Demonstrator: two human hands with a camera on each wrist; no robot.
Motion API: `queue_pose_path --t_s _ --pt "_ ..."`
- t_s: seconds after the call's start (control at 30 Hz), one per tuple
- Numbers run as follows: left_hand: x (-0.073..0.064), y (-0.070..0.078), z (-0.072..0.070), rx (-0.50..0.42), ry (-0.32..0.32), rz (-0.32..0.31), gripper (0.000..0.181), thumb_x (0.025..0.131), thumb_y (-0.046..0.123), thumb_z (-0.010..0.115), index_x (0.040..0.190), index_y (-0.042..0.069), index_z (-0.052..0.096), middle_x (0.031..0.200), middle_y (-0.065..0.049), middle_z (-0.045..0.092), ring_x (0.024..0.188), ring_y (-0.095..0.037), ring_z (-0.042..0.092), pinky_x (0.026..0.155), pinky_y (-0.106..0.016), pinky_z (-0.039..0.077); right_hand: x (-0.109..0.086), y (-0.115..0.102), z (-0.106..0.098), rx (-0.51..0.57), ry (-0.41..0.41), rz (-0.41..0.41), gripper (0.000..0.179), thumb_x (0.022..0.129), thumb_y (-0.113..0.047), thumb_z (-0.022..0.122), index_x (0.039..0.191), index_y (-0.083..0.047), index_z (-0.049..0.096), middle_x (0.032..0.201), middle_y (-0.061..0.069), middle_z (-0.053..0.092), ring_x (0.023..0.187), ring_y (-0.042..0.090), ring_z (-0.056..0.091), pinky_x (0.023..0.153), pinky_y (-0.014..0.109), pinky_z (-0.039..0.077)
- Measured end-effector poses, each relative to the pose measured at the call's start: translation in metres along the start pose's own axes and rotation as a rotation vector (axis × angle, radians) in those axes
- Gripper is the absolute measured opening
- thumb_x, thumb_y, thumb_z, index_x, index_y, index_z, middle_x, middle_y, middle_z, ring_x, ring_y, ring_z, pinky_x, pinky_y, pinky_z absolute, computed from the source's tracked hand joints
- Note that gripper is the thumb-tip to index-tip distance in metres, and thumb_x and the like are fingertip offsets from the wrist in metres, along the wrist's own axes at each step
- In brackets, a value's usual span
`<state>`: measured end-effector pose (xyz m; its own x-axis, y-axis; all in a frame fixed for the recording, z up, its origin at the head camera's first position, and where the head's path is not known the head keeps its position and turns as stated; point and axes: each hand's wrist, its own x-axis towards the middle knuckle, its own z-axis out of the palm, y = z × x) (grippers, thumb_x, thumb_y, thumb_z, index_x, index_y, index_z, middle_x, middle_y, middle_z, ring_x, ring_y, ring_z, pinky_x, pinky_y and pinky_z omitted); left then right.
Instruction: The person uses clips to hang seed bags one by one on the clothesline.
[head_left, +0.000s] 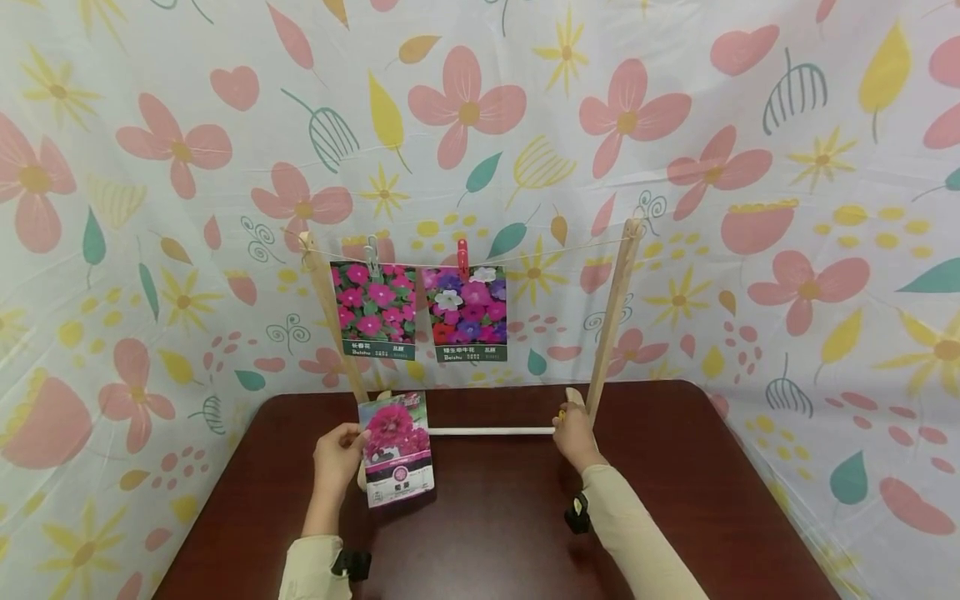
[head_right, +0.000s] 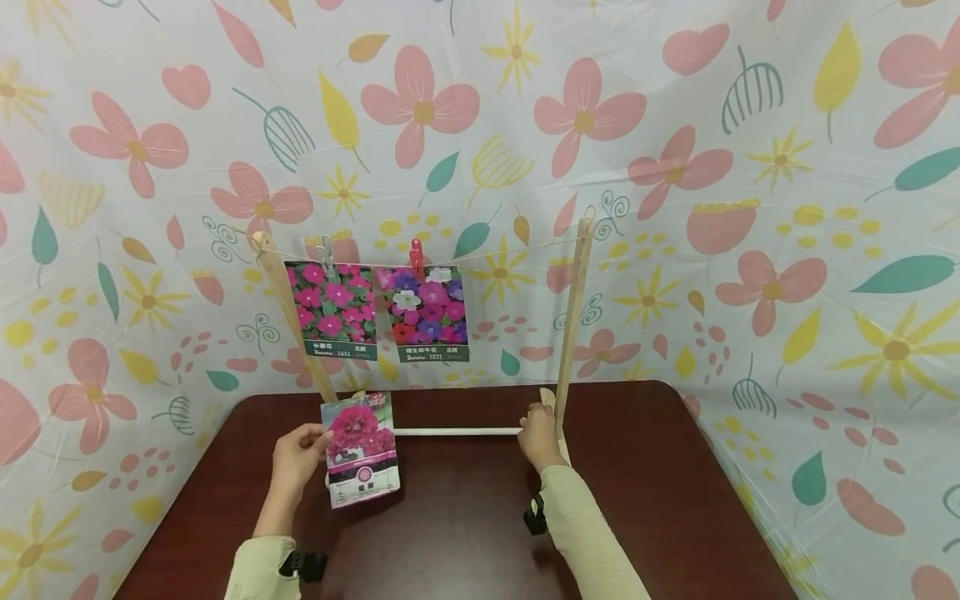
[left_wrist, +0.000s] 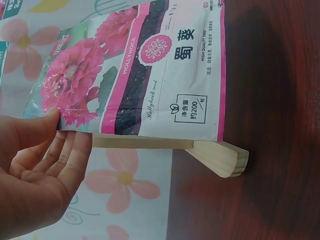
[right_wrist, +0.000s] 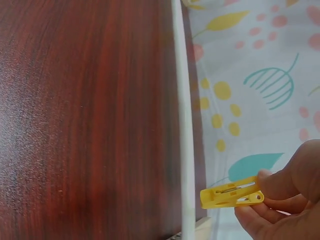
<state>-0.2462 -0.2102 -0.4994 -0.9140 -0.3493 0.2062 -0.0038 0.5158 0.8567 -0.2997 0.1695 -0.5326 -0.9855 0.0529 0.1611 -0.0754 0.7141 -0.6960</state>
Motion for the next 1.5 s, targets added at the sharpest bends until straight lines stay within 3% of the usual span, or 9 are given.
queue_pose_path --t_s 0.27,0.43,0.77,1.13,1.4,1.5 --pt "0.000 0.005 0.001 -0.021 0.000 0.005 0.011 0.088 0.009 0.071 0.090 -0.001 0.070 0.078 -0.011 0.069 0.068 -0.013 0.058 0.063 -0.028 0.047 0.007 0.000 -0.003 0.019 0.052 -0.036 0.031 0.090 0.006 0.058 0.116 0.022 0.051 0.113 0.039 0.053 0.103 0.047 0.056 0.082 0.051 0.051" --pt "0.000 0.008 0.000 -0.045 -0.015 0.018 0.011 0.088 0.009 0.071 0.090 -0.001 0.070 0.079 -0.013 0.070 0.066 -0.012 0.060 0.059 -0.023 0.047 0.007 -0.003 -0.008 0.001 0.095 -0.083 0.032 0.089 0.006 0.059 0.117 0.019 0.051 0.110 0.037 0.053 0.100 0.048 0.056 0.083 0.052 0.050" --pt "0.000 0.020 -0.001 -0.047 -0.024 0.107 0.010 0.087 0.008 0.071 0.087 -0.002 0.069 0.079 -0.015 0.070 0.067 -0.015 0.061 0.061 -0.023 0.049 0.004 -0.021 -0.025 -0.001 0.073 -0.104 0.029 0.092 0.000 0.059 0.117 0.014 0.054 0.110 0.032 0.052 0.099 0.044 0.055 0.083 0.052 0.049" --pt "0.003 0.041 -0.005 -0.098 -0.080 0.101 0.010 0.088 0.010 0.070 0.089 0.000 0.069 0.078 -0.013 0.069 0.067 -0.016 0.061 0.060 -0.022 0.049 0.003 -0.044 -0.045 0.020 0.114 -0.178 0.030 0.093 -0.002 0.060 0.119 0.012 0.055 0.106 0.028 0.052 0.095 0.040 0.055 0.080 0.050 0.049" --pt "0.004 0.059 -0.007 -0.123 -0.111 0.122 0.012 0.089 0.009 0.069 0.093 -0.002 0.069 0.083 -0.016 0.070 0.070 -0.028 0.064 0.056 -0.023 0.049 0.000 -0.060 -0.057 0.019 0.052 -0.180 0.032 0.095 -0.005 0.058 0.122 0.012 0.054 0.108 0.026 0.053 0.098 0.040 0.055 0.081 0.049 0.049" --pt "0.004 0.065 -0.008 -0.144 -0.121 0.128 0.012 0.089 0.008 0.070 0.094 -0.003 0.069 0.084 -0.017 0.070 0.068 -0.027 0.064 0.055 -0.031 0.054 -0.002 -0.067 -0.062 0.016 0.046 -0.194 0.032 0.096 -0.006 0.058 0.123 0.012 0.055 0.107 0.025 0.053 0.099 0.040 0.056 0.081 0.049 0.051"
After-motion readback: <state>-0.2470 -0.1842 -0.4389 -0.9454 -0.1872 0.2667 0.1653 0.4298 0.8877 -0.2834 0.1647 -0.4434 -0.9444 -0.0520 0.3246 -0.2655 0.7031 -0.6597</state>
